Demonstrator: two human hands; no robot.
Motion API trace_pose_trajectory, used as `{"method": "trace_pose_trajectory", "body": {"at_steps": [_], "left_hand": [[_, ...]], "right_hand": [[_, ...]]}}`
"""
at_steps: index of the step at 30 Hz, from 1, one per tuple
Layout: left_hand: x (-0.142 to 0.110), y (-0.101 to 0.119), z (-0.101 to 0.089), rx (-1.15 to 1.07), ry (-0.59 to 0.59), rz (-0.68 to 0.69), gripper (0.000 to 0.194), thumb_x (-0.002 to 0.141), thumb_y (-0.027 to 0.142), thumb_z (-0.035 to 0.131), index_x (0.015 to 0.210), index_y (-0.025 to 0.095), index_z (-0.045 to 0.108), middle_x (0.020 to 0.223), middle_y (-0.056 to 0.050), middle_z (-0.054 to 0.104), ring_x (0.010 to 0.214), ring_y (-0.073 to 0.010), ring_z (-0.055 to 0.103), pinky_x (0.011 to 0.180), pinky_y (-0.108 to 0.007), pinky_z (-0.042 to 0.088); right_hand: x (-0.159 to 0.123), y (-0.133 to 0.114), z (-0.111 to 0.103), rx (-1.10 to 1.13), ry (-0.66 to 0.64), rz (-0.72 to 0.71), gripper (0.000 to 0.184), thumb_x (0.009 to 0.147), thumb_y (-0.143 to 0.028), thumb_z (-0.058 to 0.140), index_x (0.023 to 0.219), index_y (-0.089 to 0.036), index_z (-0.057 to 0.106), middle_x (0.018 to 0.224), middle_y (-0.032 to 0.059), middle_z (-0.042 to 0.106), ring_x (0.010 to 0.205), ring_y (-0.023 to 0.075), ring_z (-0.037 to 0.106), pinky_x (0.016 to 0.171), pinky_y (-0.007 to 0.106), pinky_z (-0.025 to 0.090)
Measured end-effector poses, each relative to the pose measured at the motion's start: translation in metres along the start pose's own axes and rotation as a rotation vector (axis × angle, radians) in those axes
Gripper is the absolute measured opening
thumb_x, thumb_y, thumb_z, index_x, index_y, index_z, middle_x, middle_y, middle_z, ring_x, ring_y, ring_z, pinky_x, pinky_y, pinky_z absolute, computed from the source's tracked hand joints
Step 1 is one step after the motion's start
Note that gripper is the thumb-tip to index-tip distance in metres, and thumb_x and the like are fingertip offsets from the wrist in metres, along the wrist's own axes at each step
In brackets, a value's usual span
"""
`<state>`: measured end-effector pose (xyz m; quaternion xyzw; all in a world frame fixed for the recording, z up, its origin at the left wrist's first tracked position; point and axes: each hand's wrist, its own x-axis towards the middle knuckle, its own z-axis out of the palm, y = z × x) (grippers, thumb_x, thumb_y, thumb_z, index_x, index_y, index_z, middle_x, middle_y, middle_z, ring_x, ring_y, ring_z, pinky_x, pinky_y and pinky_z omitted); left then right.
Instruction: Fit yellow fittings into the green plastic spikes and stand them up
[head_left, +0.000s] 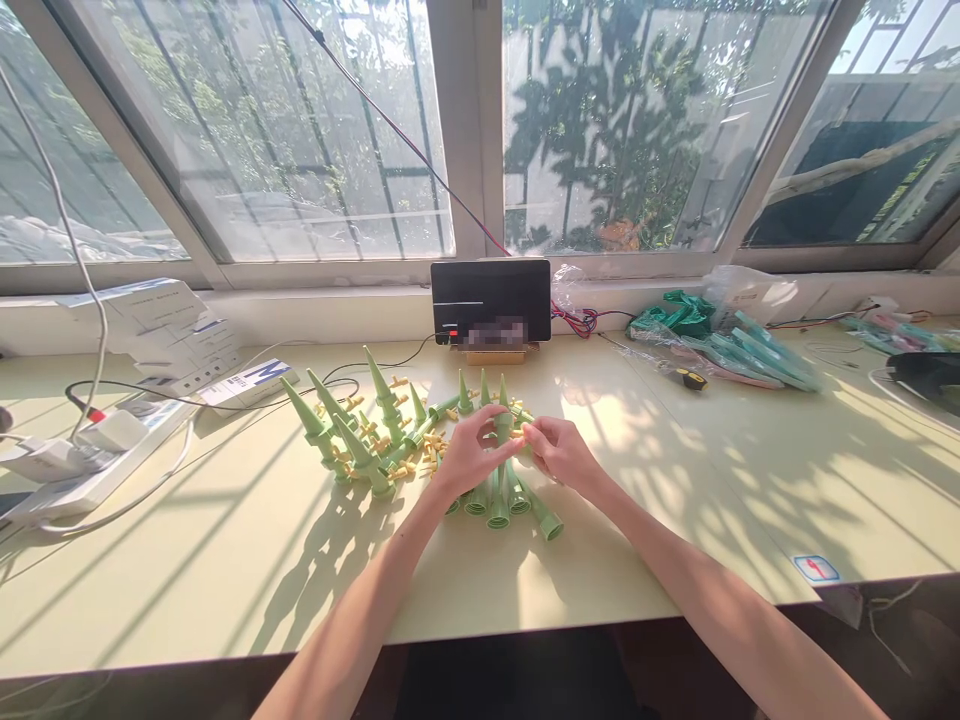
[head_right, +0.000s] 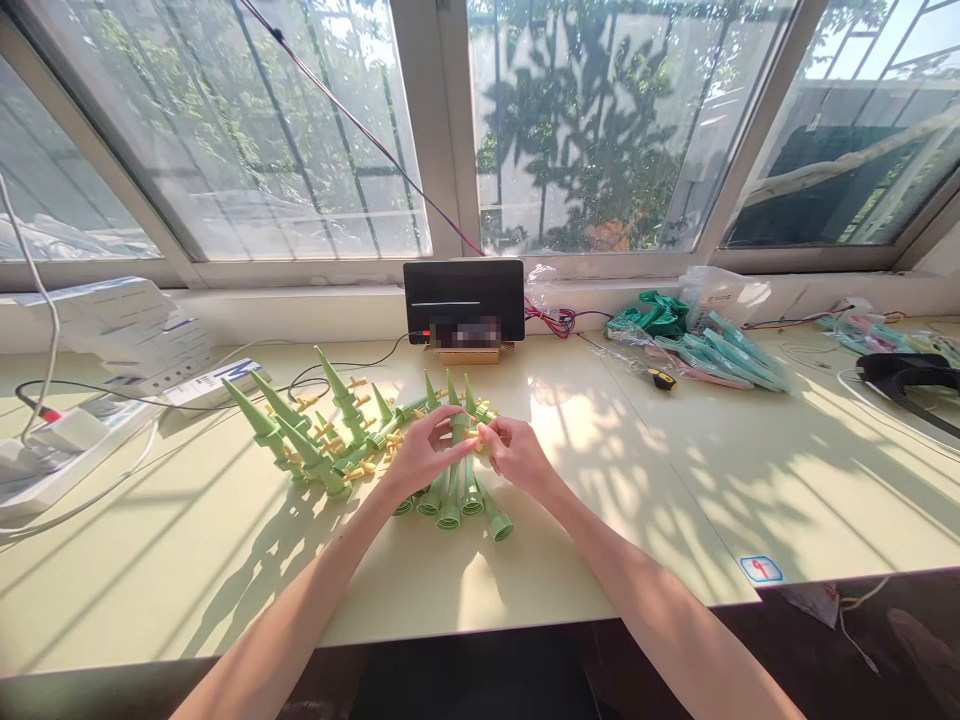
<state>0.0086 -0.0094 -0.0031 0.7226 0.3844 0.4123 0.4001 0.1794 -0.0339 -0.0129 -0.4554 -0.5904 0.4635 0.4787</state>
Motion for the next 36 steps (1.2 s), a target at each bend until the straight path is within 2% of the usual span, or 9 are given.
{"method": "trace_pose_trajectory", "body": {"at_steps": [5, 9, 11, 14, 19, 23, 27, 31, 36], "left_hand": [[0.002, 0.003, -0.005, -0.035, -0.02, -0.043, 0.032, 0.086, 0.043, 0.058, 0.104, 0.017, 0.061, 0.082, -0.004, 0.067, 0.065, -0.0154, 0.066, 0.067, -0.031, 0.056], [0.005, -0.004, -0.005, -0.049, 0.064, -0.031, 0.031, 0.085, 0.047, 0.058, 0.096, 0.018, 0.062, 0.07, -0.002, 0.065, 0.052, -0.0139, 0.061, 0.056, -0.029, 0.053], [0.006, -0.007, -0.005, 0.008, 0.14, -0.029, 0.032, 0.083, 0.048, 0.06, 0.093, 0.018, 0.062, 0.07, -0.002, 0.065, 0.055, -0.015, 0.062, 0.05, -0.026, 0.05], [0.006, -0.009, -0.004, 0.18, 0.238, 0.038, 0.031, 0.08, 0.047, 0.064, 0.091, 0.018, 0.065, 0.073, -0.003, 0.066, 0.065, -0.0165, 0.063, 0.053, -0.025, 0.05], [0.003, -0.003, -0.001, 0.337, 0.276, 0.09, 0.029, 0.08, 0.045, 0.065, 0.088, 0.017, 0.066, 0.071, -0.002, 0.065, 0.059, -0.0137, 0.058, 0.057, -0.026, 0.049], [0.002, 0.0, 0.0, 0.392, 0.284, 0.106, 0.027, 0.081, 0.045, 0.063, 0.081, 0.018, 0.065, 0.065, 0.0, 0.063, 0.057, -0.0132, 0.056, 0.057, -0.027, 0.047], [0.002, 0.001, 0.001, 0.38, 0.282, 0.114, 0.03, 0.084, 0.047, 0.059, 0.08, 0.019, 0.066, 0.067, -0.001, 0.065, 0.057, -0.0134, 0.056, 0.058, -0.027, 0.046], [0.003, 0.002, -0.001, 0.321, 0.343, 0.109, 0.031, 0.089, 0.046, 0.052, 0.085, 0.019, 0.067, 0.078, -0.003, 0.069, 0.064, -0.0147, 0.061, 0.06, -0.026, 0.049], [0.003, 0.0, -0.003, 0.298, 0.399, 0.094, 0.032, 0.089, 0.046, 0.051, 0.082, 0.019, 0.066, 0.078, -0.003, 0.068, 0.065, -0.0144, 0.061, 0.059, -0.025, 0.049]], "right_hand": [[0.003, 0.002, -0.002, 0.013, 0.064, -0.011, 0.045, 0.081, -0.062, 0.055, 0.066, -0.02, 0.05, 0.044, -0.0065, 0.04, 0.035, 0.0087, 0.037, 0.037, 0.023, 0.03], [0.006, 0.007, -0.008, -0.027, 0.125, -0.068, 0.048, 0.084, -0.063, 0.05, 0.071, -0.018, 0.055, 0.057, -0.0015, 0.053, 0.037, 0.0084, 0.043, 0.038, 0.024, 0.033], [0.005, 0.008, -0.009, -0.079, 0.152, -0.108, 0.044, 0.086, -0.061, 0.05, 0.08, -0.018, 0.057, 0.062, 0.0002, 0.059, 0.038, 0.0085, 0.044, 0.04, 0.024, 0.036], [0.0, 0.005, -0.008, -0.154, 0.117, -0.156, 0.037, 0.087, -0.055, 0.053, 0.097, -0.019, 0.056, 0.065, 0.0005, 0.063, 0.044, 0.0108, 0.049, 0.045, 0.024, 0.04], [-0.008, 0.001, -0.002, -0.295, -0.013, -0.24, 0.039, 0.084, -0.043, 0.061, 0.113, -0.02, 0.052, 0.072, 0.0005, 0.066, 0.049, 0.0111, 0.049, 0.049, 0.024, 0.039], [-0.008, 0.003, -0.001, -0.363, -0.051, -0.263, 0.038, 0.083, -0.037, 0.061, 0.116, -0.021, 0.05, 0.074, 0.0, 0.065, 0.047, 0.0097, 0.042, 0.049, 0.025, 0.037], [-0.006, 0.007, -0.004, -0.393, -0.047, -0.266, 0.037, 0.084, -0.035, 0.058, 0.116, -0.021, 0.049, 0.076, 0.0003, 0.065, 0.048, 0.01, 0.042, 0.05, 0.025, 0.038], [-0.001, 0.01, -0.008, -0.431, 0.027, -0.252, 0.035, 0.085, -0.036, 0.056, 0.116, -0.022, 0.049, 0.08, 0.0015, 0.065, 0.048, 0.0104, 0.046, 0.051, 0.025, 0.039], [0.004, 0.012, -0.012, -0.53, 0.129, -0.24, 0.029, 0.084, -0.035, 0.058, 0.11, -0.022, 0.054, 0.074, -0.0006, 0.065, 0.05, 0.0111, 0.049, 0.056, 0.026, 0.042]]}}
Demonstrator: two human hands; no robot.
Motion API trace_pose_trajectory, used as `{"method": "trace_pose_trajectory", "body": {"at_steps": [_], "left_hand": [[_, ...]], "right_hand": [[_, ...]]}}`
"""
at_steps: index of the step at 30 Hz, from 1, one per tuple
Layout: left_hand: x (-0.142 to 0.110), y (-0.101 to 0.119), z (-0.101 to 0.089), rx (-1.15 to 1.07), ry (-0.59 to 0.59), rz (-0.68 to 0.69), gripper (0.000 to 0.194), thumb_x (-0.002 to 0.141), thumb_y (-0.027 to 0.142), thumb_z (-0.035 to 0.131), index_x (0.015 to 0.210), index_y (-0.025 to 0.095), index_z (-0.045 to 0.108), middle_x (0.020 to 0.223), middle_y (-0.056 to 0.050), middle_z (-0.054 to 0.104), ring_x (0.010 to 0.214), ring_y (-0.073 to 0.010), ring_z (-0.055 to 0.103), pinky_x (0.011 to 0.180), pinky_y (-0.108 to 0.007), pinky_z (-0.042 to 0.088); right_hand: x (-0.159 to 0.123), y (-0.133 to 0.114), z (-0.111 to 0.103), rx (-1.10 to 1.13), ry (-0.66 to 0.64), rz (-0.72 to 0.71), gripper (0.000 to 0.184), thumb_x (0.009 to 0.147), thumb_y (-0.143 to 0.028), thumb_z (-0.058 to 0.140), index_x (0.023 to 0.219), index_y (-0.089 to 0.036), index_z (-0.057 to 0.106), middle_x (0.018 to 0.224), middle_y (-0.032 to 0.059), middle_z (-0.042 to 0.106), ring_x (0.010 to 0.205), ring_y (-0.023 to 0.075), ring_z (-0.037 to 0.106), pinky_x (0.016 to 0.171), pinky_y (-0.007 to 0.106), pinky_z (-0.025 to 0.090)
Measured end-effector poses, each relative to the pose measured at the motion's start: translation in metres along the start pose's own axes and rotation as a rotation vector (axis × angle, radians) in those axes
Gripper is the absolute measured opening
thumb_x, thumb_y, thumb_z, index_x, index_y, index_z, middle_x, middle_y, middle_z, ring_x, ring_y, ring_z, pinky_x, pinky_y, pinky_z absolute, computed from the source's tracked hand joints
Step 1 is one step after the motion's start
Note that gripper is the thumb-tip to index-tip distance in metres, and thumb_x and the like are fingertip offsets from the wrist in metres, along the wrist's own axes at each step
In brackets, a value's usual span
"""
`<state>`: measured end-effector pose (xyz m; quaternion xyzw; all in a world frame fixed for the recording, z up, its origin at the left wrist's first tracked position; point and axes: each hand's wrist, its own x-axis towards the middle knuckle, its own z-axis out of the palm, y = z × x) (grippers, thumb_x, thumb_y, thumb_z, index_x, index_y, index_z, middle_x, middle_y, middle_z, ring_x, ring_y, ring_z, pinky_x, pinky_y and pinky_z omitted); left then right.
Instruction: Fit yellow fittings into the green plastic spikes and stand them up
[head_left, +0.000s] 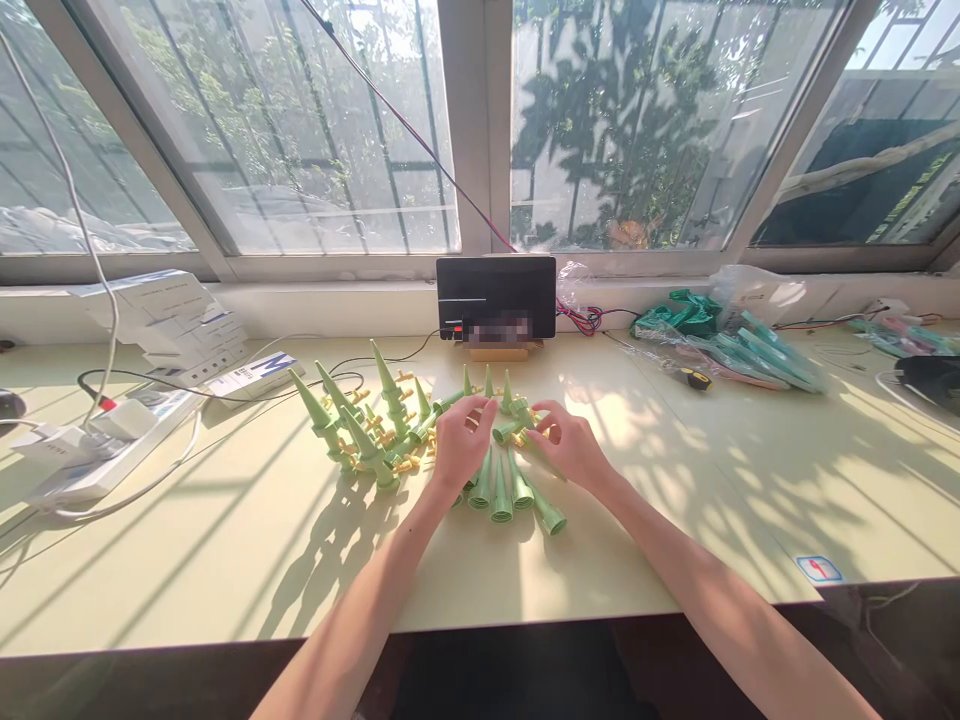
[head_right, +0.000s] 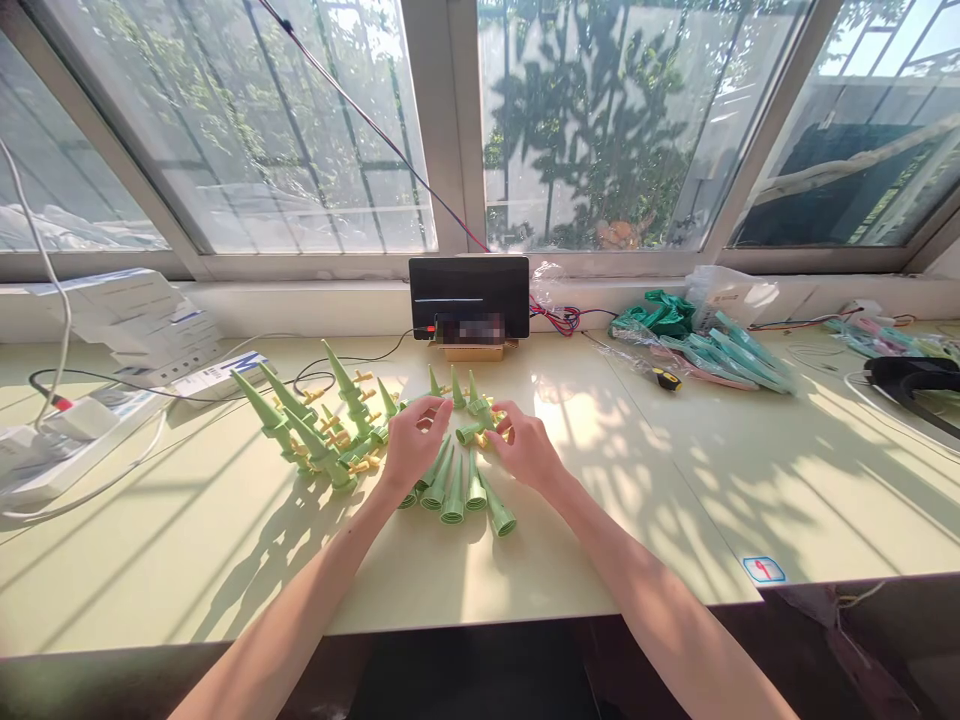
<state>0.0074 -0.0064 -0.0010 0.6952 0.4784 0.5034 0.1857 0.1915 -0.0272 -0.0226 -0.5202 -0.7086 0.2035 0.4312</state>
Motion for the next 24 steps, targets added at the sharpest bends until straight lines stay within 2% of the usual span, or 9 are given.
{"method": "trace_pose_trajectory", "body": {"at_steps": [14, 20, 24], "left_hand": [[-0.002, 0.001, 0.002, -0.006, -0.027, 0.026, 0.033, 0.09, 0.046, 0.05, 0.083, 0.019, 0.066, 0.078, -0.003, 0.067, 0.068, -0.0145, 0.061, 0.057, -0.024, 0.048], [-0.002, 0.002, 0.002, -0.005, -0.029, 0.021, 0.032, 0.09, 0.045, 0.05, 0.082, 0.019, 0.065, 0.078, -0.003, 0.067, 0.068, -0.0141, 0.06, 0.057, -0.023, 0.048], [-0.002, 0.003, 0.001, -0.012, -0.027, 0.019, 0.03, 0.09, 0.044, 0.05, 0.081, 0.019, 0.065, 0.077, -0.003, 0.067, 0.068, -0.0139, 0.06, 0.057, -0.023, 0.048]], "right_hand": [[0.0, 0.01, 0.008, -0.086, -0.064, -0.006, 0.029, 0.084, -0.044, 0.058, 0.101, -0.021, 0.062, 0.069, 0.001, 0.064, 0.057, 0.0152, 0.052, 0.057, 0.029, 0.041], [-0.001, 0.009, 0.005, -0.123, -0.064, -0.017, 0.025, 0.083, -0.04, 0.061, 0.099, -0.021, 0.063, 0.068, 0.0005, 0.063, 0.059, 0.0153, 0.054, 0.059, 0.028, 0.039], [-0.001, 0.001, -0.001, -0.126, -0.017, -0.036, 0.021, 0.083, -0.037, 0.061, 0.097, -0.021, 0.062, 0.072, -0.0002, 0.063, 0.059, 0.0137, 0.052, 0.061, 0.027, 0.039]]}}
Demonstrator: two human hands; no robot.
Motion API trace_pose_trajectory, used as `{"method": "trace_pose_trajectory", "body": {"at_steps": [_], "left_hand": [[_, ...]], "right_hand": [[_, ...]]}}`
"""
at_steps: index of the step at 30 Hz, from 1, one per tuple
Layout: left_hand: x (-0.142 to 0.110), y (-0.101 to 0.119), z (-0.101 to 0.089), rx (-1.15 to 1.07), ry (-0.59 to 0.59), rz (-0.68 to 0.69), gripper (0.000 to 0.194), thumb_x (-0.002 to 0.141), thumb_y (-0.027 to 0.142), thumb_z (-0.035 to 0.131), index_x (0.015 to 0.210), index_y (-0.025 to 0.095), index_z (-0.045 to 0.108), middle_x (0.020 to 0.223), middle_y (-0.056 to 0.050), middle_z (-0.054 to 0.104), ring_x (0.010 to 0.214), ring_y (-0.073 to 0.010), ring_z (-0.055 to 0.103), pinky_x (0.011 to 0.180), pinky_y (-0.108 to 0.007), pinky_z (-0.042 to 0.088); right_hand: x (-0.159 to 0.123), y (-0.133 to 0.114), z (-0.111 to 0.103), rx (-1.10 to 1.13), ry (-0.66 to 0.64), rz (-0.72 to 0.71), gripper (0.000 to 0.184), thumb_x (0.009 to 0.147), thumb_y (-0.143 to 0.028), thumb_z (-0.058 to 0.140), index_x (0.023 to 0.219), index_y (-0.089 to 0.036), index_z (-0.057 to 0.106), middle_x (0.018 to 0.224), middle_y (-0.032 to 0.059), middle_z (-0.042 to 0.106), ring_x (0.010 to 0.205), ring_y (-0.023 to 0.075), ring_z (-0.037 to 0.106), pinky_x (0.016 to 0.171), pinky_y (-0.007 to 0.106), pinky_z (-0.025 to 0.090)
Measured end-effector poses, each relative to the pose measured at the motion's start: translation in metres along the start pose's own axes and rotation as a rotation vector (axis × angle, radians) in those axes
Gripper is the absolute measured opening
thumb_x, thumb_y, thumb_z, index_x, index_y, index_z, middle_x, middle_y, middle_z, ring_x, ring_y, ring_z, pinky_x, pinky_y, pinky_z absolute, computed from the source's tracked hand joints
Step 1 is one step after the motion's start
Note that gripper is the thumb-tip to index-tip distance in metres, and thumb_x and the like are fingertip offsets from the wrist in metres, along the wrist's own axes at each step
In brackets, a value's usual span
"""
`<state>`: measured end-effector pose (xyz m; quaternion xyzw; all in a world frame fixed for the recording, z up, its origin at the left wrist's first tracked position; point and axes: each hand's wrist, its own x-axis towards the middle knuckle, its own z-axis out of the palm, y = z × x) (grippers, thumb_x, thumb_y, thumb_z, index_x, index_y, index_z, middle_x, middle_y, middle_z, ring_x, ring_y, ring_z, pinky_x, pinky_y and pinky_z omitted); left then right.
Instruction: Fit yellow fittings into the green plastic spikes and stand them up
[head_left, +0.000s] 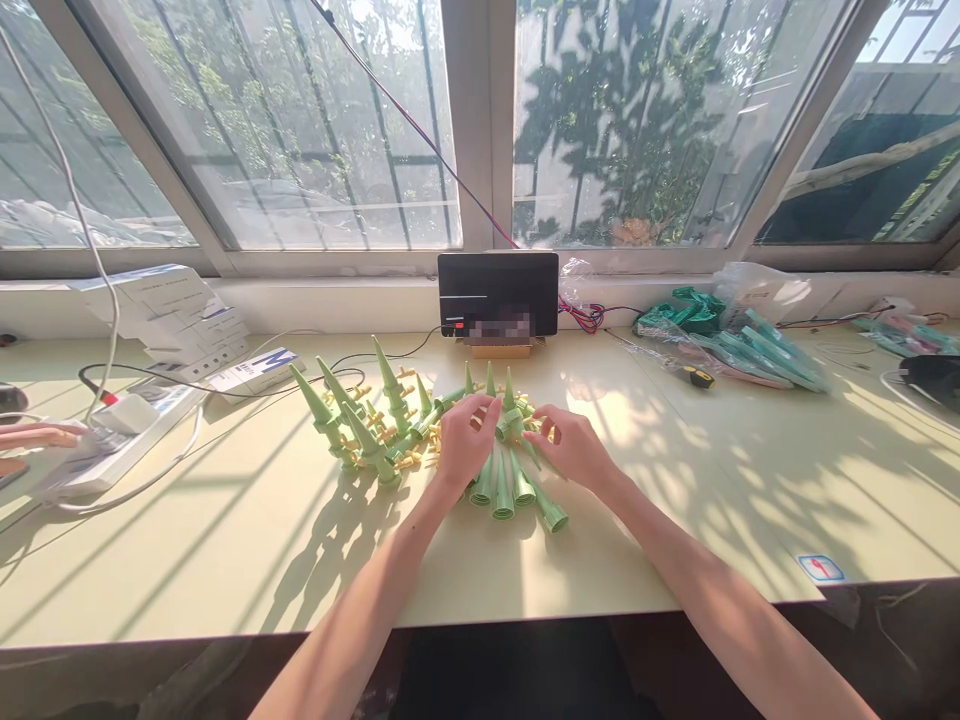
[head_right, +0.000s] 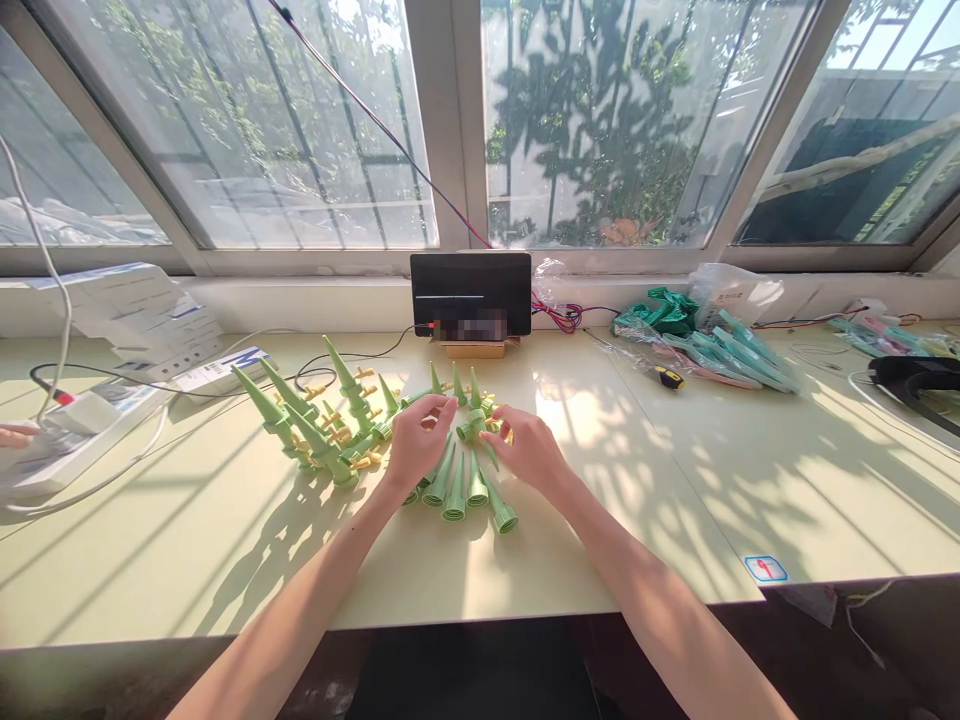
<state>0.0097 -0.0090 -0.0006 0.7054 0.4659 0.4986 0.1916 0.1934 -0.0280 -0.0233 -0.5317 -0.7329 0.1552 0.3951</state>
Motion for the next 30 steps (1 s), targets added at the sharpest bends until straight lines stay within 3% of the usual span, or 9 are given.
{"method": "trace_pose_trajectory", "body": {"at_steps": [3, 6, 10, 16, 24, 30], "left_hand": [[0.0, 0.001, 0.0, 0.0, 0.0, 0.0, 0.03, 0.09, 0.044, 0.05, 0.081, 0.019, 0.065, 0.078, -0.003, 0.066, 0.069, -0.0142, 0.06, 0.058, -0.023, 0.048], [0.0, 0.001, 0.0, 0.007, 0.004, -0.004, 0.03, 0.091, 0.043, 0.05, 0.08, 0.019, 0.065, 0.076, -0.002, 0.065, 0.069, -0.014, 0.06, 0.057, -0.022, 0.048], [0.0, 0.001, 0.0, 0.008, 0.01, 0.002, 0.03, 0.091, 0.042, 0.05, 0.08, 0.019, 0.064, 0.076, -0.002, 0.065, 0.069, -0.0133, 0.06, 0.057, -0.022, 0.047], [-0.001, 0.001, 0.0, 0.008, 0.024, 0.033, 0.029, 0.091, 0.04, 0.05, 0.079, 0.018, 0.065, 0.076, -0.002, 0.066, 0.067, -0.0128, 0.059, 0.057, -0.022, 0.048], [0.0, 0.001, 0.0, 0.0, 0.025, 0.049, 0.027, 0.091, 0.038, 0.051, 0.08, 0.018, 0.065, 0.076, -0.002, 0.067, 0.068, -0.0126, 0.058, 0.056, -0.021, 0.047], [-0.001, 0.001, 0.0, 0.0, 0.032, 0.051, 0.029, 0.091, 0.039, 0.051, 0.079, 0.017, 0.065, 0.074, -0.003, 0.066, 0.066, -0.0125, 0.057, 0.055, -0.021, 0.047]], "right_hand": [[-0.001, -0.005, -0.008, 0.033, -0.052, -0.021, 0.014, 0.085, -0.034, 0.059, 0.085, -0.021, 0.061, 0.065, -0.0018, 0.059, 0.056, 0.0122, 0.048, 0.057, 0.026, 0.037], [-0.004, -0.008, -0.014, 0.068, -0.254, -0.049, 0.018, 0.084, -0.035, 0.059, 0.074, -0.021, 0.057, 0.057, -0.004, 0.053, 0.052, 0.0109, 0.044, 0.052, 0.025, 0.033], [-0.007, -0.01, -0.019, 0.063, -0.463, -0.047, 0.014, 0.081, -0.032, 0.062, 0.077, -0.021, 0.053, 0.055, -0.0053, 0.053, 0.053, 0.0115, 0.046, 0.051, 0.025, 0.033], [-0.01, -0.012, -0.022, 0.006, -0.62, -0.066, 0.017, 0.076, -0.025, 0.063, 0.086, -0.021, 0.05, 0.063, -0.0039, 0.058, 0.06, 0.0134, 0.052, 0.055, 0.026, 0.037], [-0.012, -0.009, -0.018, -0.003, -0.671, -0.059, 0.019, 0.073, -0.02, 0.061, 0.086, -0.022, 0.047, 0.065, -0.0038, 0.057, 0.065, 0.0149, 0.052, 0.055, 0.026, 0.037], [-0.011, -0.008, -0.019, 0.075, -0.659, -0.046, 0.02, 0.07, -0.012, 0.055, 0.084, -0.022, 0.044, 0.058, -0.007, 0.052, 0.054, 0.0115, 0.046, 0.049, 0.024, 0.034]]}}
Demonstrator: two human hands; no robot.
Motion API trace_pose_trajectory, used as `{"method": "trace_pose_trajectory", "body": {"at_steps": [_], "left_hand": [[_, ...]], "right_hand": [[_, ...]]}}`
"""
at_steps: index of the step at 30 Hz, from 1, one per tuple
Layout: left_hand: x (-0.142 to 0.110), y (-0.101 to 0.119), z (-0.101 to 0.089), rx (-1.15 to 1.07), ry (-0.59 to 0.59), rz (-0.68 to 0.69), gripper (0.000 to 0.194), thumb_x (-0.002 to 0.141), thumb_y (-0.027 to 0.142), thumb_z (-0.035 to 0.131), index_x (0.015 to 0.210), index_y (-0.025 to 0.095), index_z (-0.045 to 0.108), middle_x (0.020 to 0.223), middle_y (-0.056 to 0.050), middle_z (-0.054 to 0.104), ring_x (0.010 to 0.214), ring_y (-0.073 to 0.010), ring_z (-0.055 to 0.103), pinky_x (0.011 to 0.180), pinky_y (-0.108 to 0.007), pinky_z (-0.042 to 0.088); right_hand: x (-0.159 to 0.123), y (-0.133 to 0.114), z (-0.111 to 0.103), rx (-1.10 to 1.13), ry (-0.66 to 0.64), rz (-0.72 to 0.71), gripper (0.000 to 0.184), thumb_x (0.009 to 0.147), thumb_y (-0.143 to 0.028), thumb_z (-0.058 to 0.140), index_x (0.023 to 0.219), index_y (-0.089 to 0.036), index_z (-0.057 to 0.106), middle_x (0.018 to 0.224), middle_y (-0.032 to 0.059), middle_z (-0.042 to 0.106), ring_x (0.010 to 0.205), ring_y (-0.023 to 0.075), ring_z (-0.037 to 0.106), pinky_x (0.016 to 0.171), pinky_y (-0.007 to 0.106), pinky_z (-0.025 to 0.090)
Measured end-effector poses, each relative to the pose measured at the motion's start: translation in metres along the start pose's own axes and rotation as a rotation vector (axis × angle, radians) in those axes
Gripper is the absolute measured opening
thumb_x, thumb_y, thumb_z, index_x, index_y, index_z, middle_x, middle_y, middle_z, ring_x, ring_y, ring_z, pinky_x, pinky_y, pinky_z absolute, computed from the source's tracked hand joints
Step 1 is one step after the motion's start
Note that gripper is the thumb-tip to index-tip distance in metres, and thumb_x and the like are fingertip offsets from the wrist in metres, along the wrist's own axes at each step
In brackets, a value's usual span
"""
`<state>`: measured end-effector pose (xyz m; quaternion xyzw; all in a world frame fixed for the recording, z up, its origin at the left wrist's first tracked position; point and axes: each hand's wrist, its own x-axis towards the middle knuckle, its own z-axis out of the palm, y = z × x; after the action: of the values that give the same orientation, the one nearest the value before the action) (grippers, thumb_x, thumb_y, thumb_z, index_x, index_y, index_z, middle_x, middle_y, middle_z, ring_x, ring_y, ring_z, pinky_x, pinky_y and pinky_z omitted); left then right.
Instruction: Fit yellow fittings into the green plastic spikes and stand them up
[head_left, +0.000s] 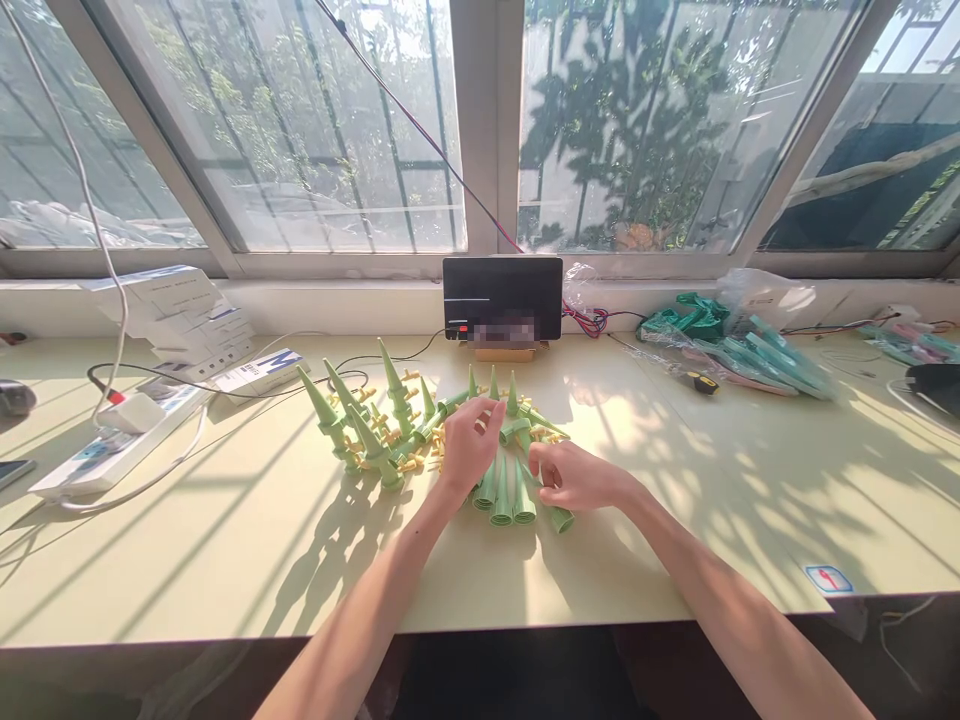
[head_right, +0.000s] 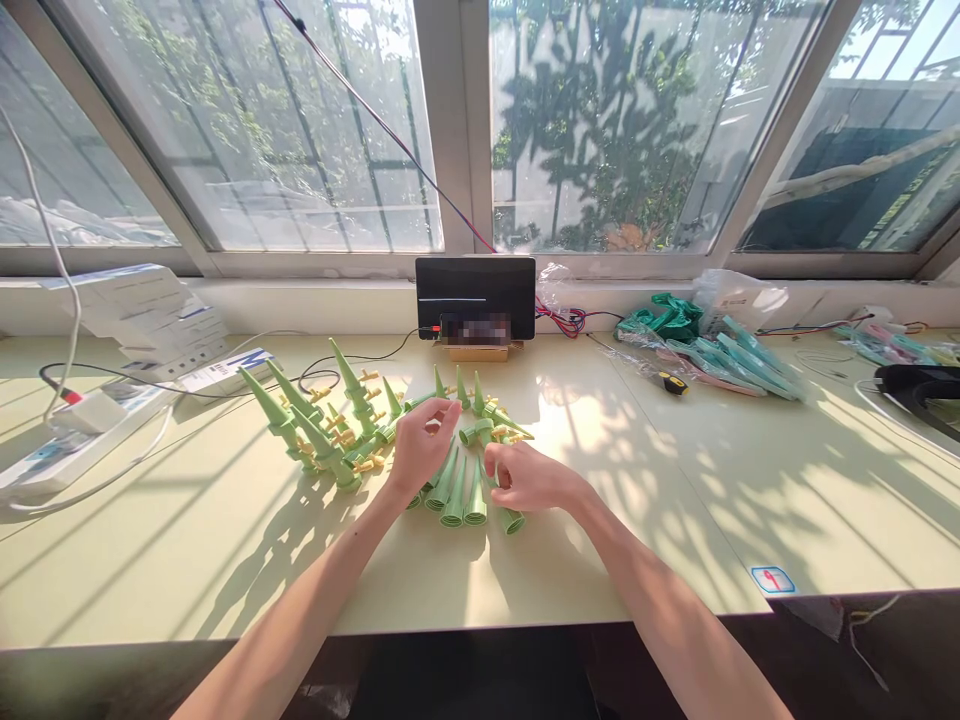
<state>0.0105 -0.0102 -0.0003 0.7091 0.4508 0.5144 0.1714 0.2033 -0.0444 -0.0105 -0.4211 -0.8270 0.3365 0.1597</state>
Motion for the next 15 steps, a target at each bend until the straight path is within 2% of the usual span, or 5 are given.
{"method": "trace_pose_trajectory", "body": {"at_steps": [4, 8, 11, 15], "left_hand": [[0.0, 0.0, -0.001, -0.008, -0.001, -0.012, 0.029, 0.091, 0.04, 0.05, 0.079, 0.017, 0.065, 0.075, -0.003, 0.066, 0.066, -0.0126, 0.058, 0.056, -0.021, 0.047], [0.0, 0.001, 0.0, -0.041, -0.005, -0.035, 0.031, 0.09, 0.043, 0.05, 0.082, 0.017, 0.067, 0.077, -0.004, 0.068, 0.066, -0.0138, 0.059, 0.058, -0.023, 0.049], [-0.002, 0.003, 0.0, -0.132, -0.059, -0.058, 0.034, 0.09, 0.045, 0.05, 0.083, 0.017, 0.067, 0.077, -0.004, 0.068, 0.061, -0.0134, 0.058, 0.054, -0.023, 0.047], [-0.004, 0.008, -0.001, -0.321, -0.118, -0.114, 0.033, 0.09, 0.047, 0.05, 0.089, 0.018, 0.065, 0.078, -0.004, 0.066, 0.055, -0.0113, 0.055, 0.049, -0.022, 0.044]], "right_hand": [[0.001, -0.004, -0.004, 0.11, 0.109, -0.025, 0.017, 0.073, -0.012, 0.053, 0.081, -0.023, 0.042, 0.051, -0.0099, 0.047, 0.047, 0.0094, 0.04, 0.047, 0.023, 0.031], [0.006, -0.006, -0.005, 0.274, 0.41, -0.026, 0.013, 0.079, -0.022, 0.056, 0.081, -0.022, 0.043, 0.056, -0.0082, 0.048, 0.047, 0.0088, 0.041, 0.045, 0.022, 0.032], [0.013, -0.009, -0.009, 0.388, 0.65, -0.027, 0.019, 0.082, -0.033, 0.059, 0.083, -0.022, 0.044, 0.061, -0.0057, 0.051, 0.048, 0.0101, 0.047, 0.043, 0.023, 0.035], [0.027, -0.028, -0.023, 0.385, 0.794, -0.068, 0.027, 0.082, -0.043, 0.061, 0.086, -0.022, 0.045, 0.07, -0.0018, 0.056, 0.049, 0.0112, 0.052, 0.04, 0.022, 0.038]]}}
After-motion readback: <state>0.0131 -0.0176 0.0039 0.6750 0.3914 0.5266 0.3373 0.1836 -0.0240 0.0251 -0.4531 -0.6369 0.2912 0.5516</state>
